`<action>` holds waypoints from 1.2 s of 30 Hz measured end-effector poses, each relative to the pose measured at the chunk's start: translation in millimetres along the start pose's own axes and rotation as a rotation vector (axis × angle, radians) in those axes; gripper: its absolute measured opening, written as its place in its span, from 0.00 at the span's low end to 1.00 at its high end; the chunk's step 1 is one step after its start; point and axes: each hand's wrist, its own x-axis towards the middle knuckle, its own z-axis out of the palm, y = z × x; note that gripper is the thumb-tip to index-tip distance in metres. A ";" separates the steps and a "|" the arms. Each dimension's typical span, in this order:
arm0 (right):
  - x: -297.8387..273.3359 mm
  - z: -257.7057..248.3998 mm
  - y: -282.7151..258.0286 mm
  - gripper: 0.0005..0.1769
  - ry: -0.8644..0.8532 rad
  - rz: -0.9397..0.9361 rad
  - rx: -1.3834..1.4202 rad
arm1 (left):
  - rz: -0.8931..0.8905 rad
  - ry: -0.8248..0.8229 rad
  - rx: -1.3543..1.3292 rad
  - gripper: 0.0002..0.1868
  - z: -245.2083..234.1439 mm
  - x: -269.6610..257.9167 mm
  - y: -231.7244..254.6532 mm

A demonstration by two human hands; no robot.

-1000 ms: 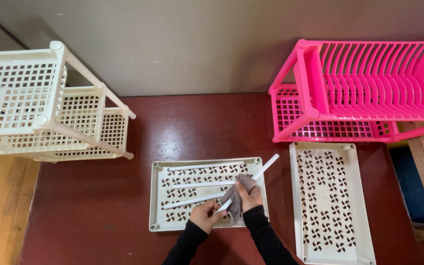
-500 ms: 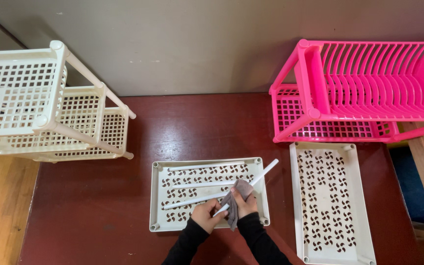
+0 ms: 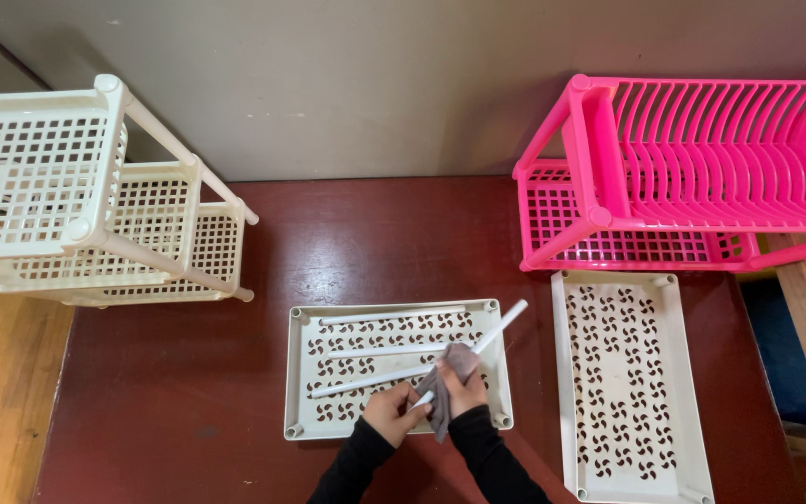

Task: The person wipes a white plastic rod with a cloth, then inserts the rod into holes on a perforated white tray. They repeat this with additional rods, assembling a small shelving unit frame on a wooden table.

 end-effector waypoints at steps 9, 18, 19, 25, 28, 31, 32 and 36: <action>43.9 -60.0 -28.3 0.40 0.244 -0.029 0.292 | 0.002 0.032 -0.022 0.12 -32.5 -12.5 -9.5; 45.1 -40.2 20.0 0.42 0.187 0.113 0.317 | -0.073 -0.011 -0.131 0.13 -16.0 -13.1 -6.7; 53.0 -49.4 13.5 0.41 0.179 0.068 0.299 | -0.052 0.002 -0.115 0.12 -19.4 -14.9 -7.0; 75.1 -86.0 -12.1 0.40 0.216 -0.079 0.486 | 0.024 0.041 -0.101 0.11 -26.7 -15.2 -8.5; 58.3 -60.0 4.3 0.41 0.276 0.060 0.455 | 0.060 0.056 -0.127 0.09 -18.7 -10.9 -6.5; 38.1 -34.2 22.7 0.40 0.222 0.203 0.269 | 0.076 0.056 -0.134 0.09 -3.5 -6.8 1.3; 35.8 -31.3 25.5 0.39 0.166 0.158 0.261 | 0.102 0.061 -0.136 0.10 0.4 -5.6 4.1; 51.4 -55.0 10.7 0.37 0.184 0.048 0.336 | 0.198 0.093 -0.146 0.10 -7.0 -7.5 9.9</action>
